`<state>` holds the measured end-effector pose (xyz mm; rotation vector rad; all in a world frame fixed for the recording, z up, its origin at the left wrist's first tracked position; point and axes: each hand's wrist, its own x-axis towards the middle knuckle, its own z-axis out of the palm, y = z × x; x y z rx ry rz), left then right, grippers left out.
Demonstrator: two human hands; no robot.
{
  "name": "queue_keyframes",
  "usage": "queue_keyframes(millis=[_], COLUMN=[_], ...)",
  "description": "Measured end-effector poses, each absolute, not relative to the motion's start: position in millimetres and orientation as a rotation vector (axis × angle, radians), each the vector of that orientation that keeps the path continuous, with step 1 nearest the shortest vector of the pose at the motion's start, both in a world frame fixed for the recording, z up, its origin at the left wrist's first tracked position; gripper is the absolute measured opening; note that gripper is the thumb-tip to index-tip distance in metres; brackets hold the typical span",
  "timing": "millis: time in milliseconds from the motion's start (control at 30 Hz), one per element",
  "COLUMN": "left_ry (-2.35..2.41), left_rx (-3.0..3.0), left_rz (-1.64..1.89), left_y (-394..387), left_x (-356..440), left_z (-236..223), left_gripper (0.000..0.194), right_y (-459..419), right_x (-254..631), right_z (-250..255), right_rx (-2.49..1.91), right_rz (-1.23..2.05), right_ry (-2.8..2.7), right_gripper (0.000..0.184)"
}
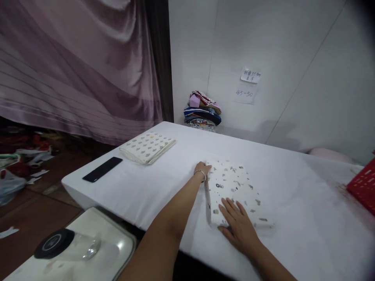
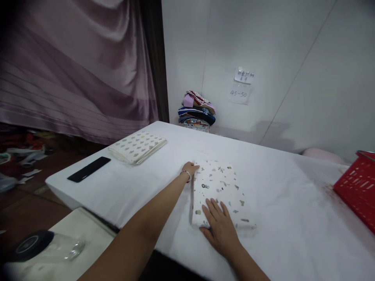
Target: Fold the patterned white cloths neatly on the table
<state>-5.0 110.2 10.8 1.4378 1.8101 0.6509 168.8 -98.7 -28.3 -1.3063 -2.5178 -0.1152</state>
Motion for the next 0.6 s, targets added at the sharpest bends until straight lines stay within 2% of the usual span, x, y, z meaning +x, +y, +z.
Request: queue_keyframes(millis=[300, 600], left_ry=[1.903, 1.886], left_rx=[1.462, 1.511], left_rz=[0.635, 0.568], left_y=[119.0, 127.8], left_x=[0.8, 0.5], left_z=[8.5, 3.4], left_gripper=[0.042, 0.033], right_y=[-98.9, -98.5], right_x=[168.7, 168.6], right_z=[-29.3, -29.0], right_rx=[-1.313, -1.289], right_rz=[-0.130, -0.107], right_ry=[-2.538, -2.513], right_gripper=[0.059, 0.060])
